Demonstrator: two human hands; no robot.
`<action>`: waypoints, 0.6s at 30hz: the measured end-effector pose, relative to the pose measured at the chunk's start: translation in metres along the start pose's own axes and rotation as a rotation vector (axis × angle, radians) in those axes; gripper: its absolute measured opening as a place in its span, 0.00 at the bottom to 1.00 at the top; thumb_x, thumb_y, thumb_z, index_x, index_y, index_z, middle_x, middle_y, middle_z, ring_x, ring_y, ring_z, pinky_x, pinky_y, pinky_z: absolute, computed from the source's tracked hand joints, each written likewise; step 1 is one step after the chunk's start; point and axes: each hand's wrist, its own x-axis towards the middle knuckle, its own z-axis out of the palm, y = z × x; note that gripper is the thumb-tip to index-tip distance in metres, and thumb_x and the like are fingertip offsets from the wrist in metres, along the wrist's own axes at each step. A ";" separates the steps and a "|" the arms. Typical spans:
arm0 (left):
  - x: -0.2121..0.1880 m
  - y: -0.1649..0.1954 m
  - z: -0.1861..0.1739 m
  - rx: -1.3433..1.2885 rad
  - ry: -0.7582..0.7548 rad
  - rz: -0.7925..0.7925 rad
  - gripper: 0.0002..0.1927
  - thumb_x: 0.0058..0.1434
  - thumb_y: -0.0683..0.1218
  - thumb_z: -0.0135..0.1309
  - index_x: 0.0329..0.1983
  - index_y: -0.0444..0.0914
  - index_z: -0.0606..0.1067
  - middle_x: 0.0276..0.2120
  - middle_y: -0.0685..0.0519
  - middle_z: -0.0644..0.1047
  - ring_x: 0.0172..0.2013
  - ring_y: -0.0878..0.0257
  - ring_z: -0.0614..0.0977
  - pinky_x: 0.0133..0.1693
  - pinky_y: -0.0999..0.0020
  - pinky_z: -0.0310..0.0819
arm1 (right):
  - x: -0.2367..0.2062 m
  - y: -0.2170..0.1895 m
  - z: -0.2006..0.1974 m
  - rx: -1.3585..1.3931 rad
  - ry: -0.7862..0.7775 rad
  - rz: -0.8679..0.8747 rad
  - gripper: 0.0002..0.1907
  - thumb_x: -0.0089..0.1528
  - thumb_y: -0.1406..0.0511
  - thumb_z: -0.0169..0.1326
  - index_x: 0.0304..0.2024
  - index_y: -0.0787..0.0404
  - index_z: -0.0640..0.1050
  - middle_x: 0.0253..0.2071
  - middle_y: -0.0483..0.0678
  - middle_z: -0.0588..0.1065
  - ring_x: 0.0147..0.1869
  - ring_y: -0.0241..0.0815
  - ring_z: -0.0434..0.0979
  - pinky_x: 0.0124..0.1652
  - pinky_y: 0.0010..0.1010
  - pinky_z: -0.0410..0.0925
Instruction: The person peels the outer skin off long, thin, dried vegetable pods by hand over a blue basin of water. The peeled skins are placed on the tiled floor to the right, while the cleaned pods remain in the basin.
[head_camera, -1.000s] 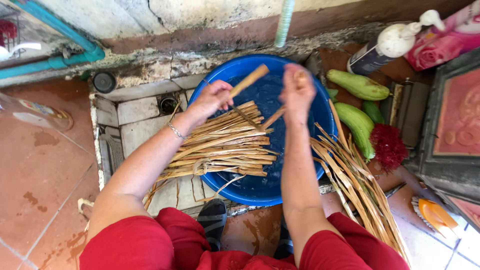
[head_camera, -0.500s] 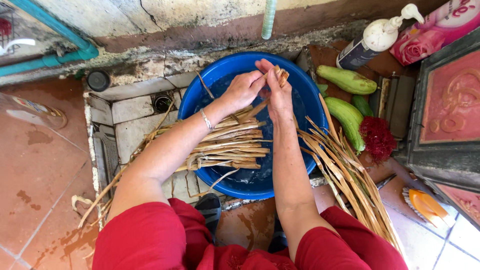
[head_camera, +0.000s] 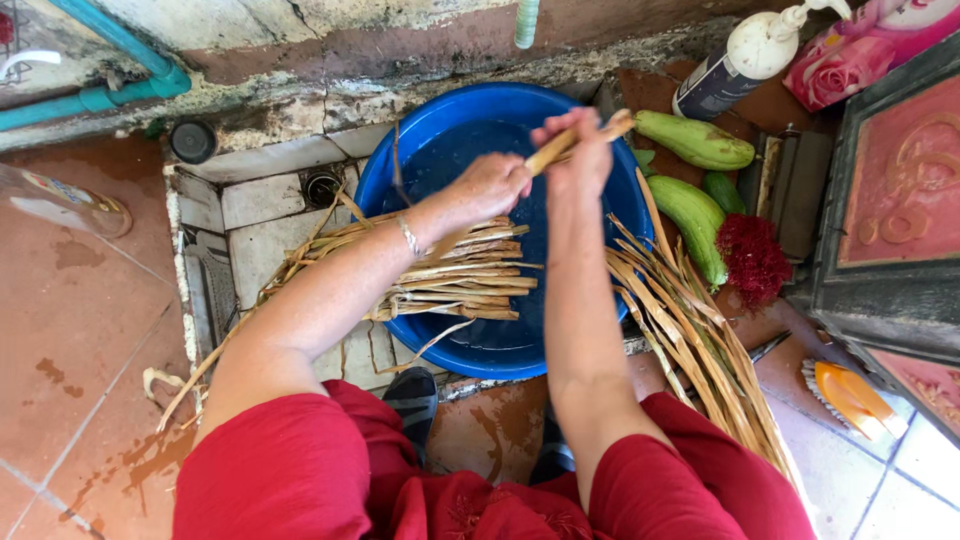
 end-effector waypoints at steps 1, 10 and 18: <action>-0.007 -0.002 0.001 0.027 -0.036 -0.031 0.18 0.67 0.49 0.38 0.32 0.37 0.76 0.19 0.52 0.76 0.20 0.62 0.79 0.25 0.64 0.74 | 0.004 -0.007 0.000 0.034 0.058 -0.001 0.15 0.71 0.57 0.42 0.34 0.58 0.71 0.23 0.46 0.70 0.27 0.43 0.72 0.30 0.40 0.71; -0.041 0.000 0.008 -0.143 -0.035 -0.124 0.16 0.69 0.49 0.39 0.31 0.36 0.73 0.18 0.55 0.71 0.19 0.66 0.73 0.21 0.67 0.68 | 0.035 -0.031 -0.002 0.005 0.018 -0.013 0.14 0.70 0.56 0.45 0.35 0.57 0.70 0.19 0.40 0.59 0.18 0.36 0.53 0.20 0.32 0.52; -0.075 0.011 0.009 -0.141 -0.138 -0.208 0.16 0.70 0.48 0.36 0.32 0.38 0.72 0.18 0.55 0.71 0.16 0.68 0.71 0.17 0.69 0.68 | 0.059 -0.047 -0.028 0.032 0.257 -0.075 0.13 0.69 0.59 0.44 0.37 0.62 0.72 0.18 0.40 0.59 0.17 0.34 0.52 0.18 0.30 0.50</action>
